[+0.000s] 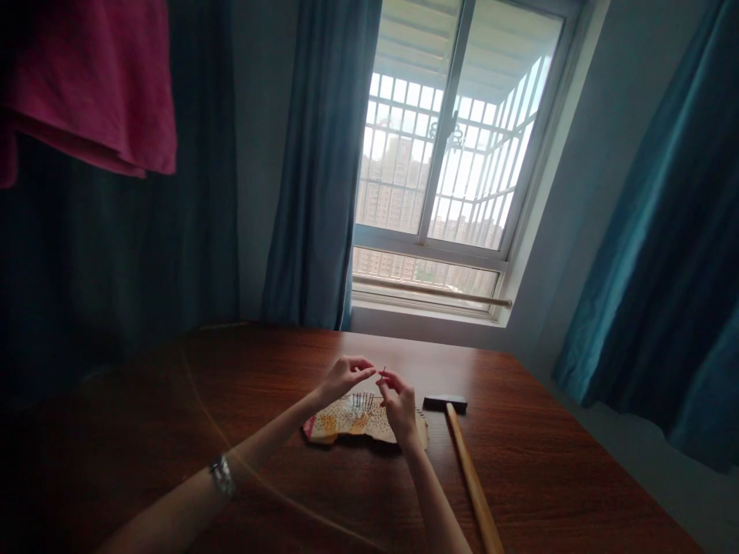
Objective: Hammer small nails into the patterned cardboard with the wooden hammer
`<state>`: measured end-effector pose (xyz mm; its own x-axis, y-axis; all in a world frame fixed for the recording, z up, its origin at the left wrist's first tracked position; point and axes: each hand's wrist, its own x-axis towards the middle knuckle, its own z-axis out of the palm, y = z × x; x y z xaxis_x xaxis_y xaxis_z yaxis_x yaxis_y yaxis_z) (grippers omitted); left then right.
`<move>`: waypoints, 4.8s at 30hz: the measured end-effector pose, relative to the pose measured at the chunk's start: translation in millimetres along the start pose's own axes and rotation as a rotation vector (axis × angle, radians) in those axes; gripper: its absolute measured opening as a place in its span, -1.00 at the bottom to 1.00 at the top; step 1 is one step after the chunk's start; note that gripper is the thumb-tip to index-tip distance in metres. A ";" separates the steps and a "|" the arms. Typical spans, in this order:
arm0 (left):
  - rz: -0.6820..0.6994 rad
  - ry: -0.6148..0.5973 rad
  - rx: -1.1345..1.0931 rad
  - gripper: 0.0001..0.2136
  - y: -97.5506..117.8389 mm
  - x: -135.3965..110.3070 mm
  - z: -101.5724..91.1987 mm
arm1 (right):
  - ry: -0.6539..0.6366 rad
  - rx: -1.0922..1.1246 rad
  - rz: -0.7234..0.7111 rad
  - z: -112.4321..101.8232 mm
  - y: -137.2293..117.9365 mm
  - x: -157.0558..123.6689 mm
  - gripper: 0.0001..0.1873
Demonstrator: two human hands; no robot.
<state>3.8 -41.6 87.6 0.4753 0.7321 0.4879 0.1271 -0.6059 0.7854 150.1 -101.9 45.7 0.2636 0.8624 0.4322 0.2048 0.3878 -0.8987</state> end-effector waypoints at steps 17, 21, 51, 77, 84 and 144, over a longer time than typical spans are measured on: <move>-0.266 0.112 -0.353 -0.59 -60.0 -14.5 28.9 | -0.150 -0.298 -0.001 -10.4 39.9 3.7 -0.74; -0.235 0.046 -0.299 -0.60 -57.6 -19.0 31.8 | -0.166 -0.372 -0.027 -10.7 44.6 4.4 -0.75; -0.188 -0.066 -0.070 -0.75 -65.5 -20.7 36.2 | -0.152 -0.647 -0.093 -5.1 44.5 -3.4 -0.81; -0.229 -0.056 -0.055 -0.74 -62.6 -19.3 37.4 | 0.101 -1.058 0.170 -107.5 -16.8 -46.8 -0.65; -0.203 -0.051 -0.060 -0.73 -69.3 -18.7 38.5 | 0.174 -1.507 0.349 -133.7 -6.7 -134.3 -0.56; -0.211 -0.045 -0.024 -0.80 -71.6 -20.0 38.3 | -0.151 0.114 0.526 -55.4 -68.3 -127.7 -0.49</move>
<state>18.5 -24.8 7.1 0.4789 0.8270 0.2946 0.2077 -0.4328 0.8772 154.7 -256.6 56.1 0.1628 0.9830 -0.0845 -0.0233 -0.0818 -0.9964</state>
